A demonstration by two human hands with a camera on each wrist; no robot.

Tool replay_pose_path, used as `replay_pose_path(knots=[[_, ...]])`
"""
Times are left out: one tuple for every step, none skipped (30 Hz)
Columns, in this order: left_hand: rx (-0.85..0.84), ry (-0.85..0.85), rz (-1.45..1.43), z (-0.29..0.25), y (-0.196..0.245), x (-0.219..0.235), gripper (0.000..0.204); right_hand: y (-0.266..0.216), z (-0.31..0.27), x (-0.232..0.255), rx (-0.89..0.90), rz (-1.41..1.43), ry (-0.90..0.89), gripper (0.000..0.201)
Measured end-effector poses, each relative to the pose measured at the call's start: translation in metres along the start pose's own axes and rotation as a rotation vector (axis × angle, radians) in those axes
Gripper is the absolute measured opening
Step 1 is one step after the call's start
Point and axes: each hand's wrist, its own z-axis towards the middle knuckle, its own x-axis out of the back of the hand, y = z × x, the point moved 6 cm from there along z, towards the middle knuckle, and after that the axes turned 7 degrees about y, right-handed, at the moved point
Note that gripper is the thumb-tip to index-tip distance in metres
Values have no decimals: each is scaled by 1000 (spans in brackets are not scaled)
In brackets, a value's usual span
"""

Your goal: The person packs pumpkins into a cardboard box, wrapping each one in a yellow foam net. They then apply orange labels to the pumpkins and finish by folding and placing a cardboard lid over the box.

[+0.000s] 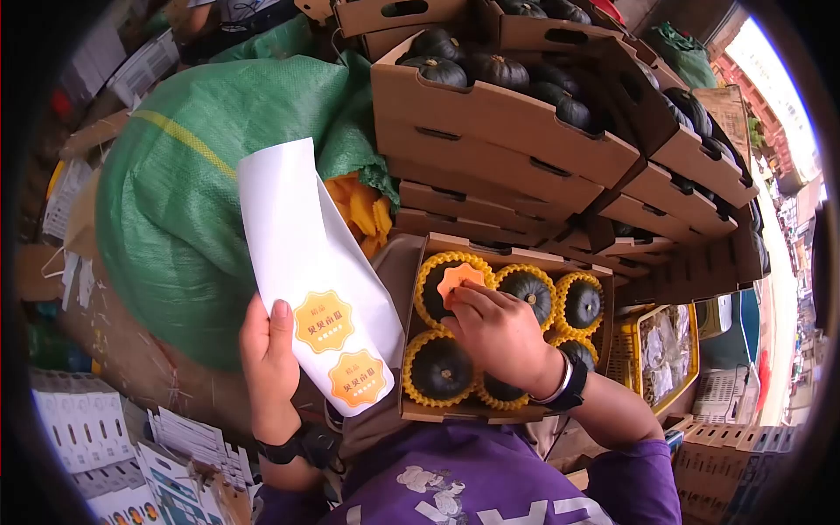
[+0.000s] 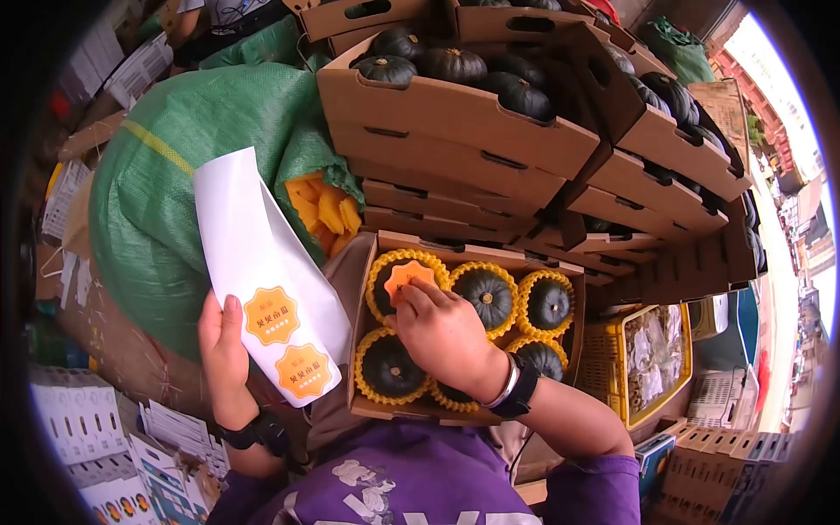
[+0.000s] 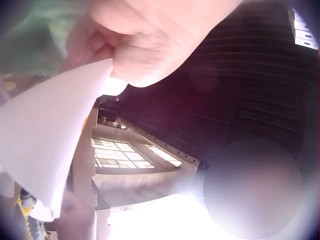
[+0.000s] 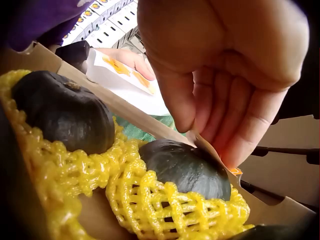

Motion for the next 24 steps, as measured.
replay_pose_path(knots=[[5, -2, -22, 2, 0, -4, 34, 4, 1, 1, 0, -4, -1, 16], [4, -2, -25, 4, 2, -7, 34, 11, 2, 0, -26, 70, -28, 17], [-41, -7, -19, 5, 6, -10, 36, 18, 4, 0, -53, 147, -55, 19], [-87, -13, -11, 6, 10, -14, 38, 29, 5, -10, -174, 222, -264, 39], [-86, -15, -8, 8, 12, -18, 38, 29, 4, -15, -176, 224, -263, 39], [-174, 37, 2, 11, 20, -20, 40, 28, 1, -25, -141, 136, -258, 53], [-260, 87, 14, 12, 28, -21, 42, 26, -2, -31, -108, 49, -254, 66], [-257, 82, 20, 13, 32, -27, 42, 25, -9, -40, -105, 68, -436, 81], [-298, 94, 8, 14, 40, -33, 44, 22, -9, -41, -45, -14, -441, 75], [-342, 106, -6, 15, 48, -38, 46, 21, -11, -43, -44, -48, -443, 72], [-421, 95, 38, 16, 56, -44, 47, 22, -10, -43, -37, -86, -442, 70], [-385, 101, 120, 17, 58, -47, 48, 19, -10, -40, -33, -189, -504, 68], [-350, 110, 205, 18, 60, -49, 49, 9, -7, -28, -19, -244, -537, 62], [-382, 106, 244, 20, 65, -53, 49, -5, 2, -7, -45, -213, -450, 59], [-407, 106, 286, 21, 68, -57, 50, -19, 11, 15, -68, -175, -369, 56], [-470, 81, 241, 23, 68, -63, 51, -32, 18, 37, -45, 14, -207, 56], [-523, 43, 199, 20, 66, -71, 52, -42, 19, 58, -40, 208, -53, 57], [-493, -61, 155, 13, 64, -82, 53, -56, 23, 67, -36, 243, -7, 61], [-473, -173, 102, 6, 66, -97, 54, -63, 25, 65, -67, 229, -32, 60], [-206, -361, -91, -8, 68, -111, 58, -60, 25, 58, -121, 264, 40, 55], [-38, -502, -126, -16, 64, -116, 66, -53, 21, 51, -173, 292, 114, 51], [-29, -525, -324, -20, 65, -118, 71, -47, 16, 52, -184, 270, 123, 51], [-17, -536, -527, -23, 65, -120, 75, -36, 12, 53, -253, 339, 109, 46], [-93, -544, -503, -26, 63, -118, 79, -28, 8, 54, -327, 415, 95, 41]])
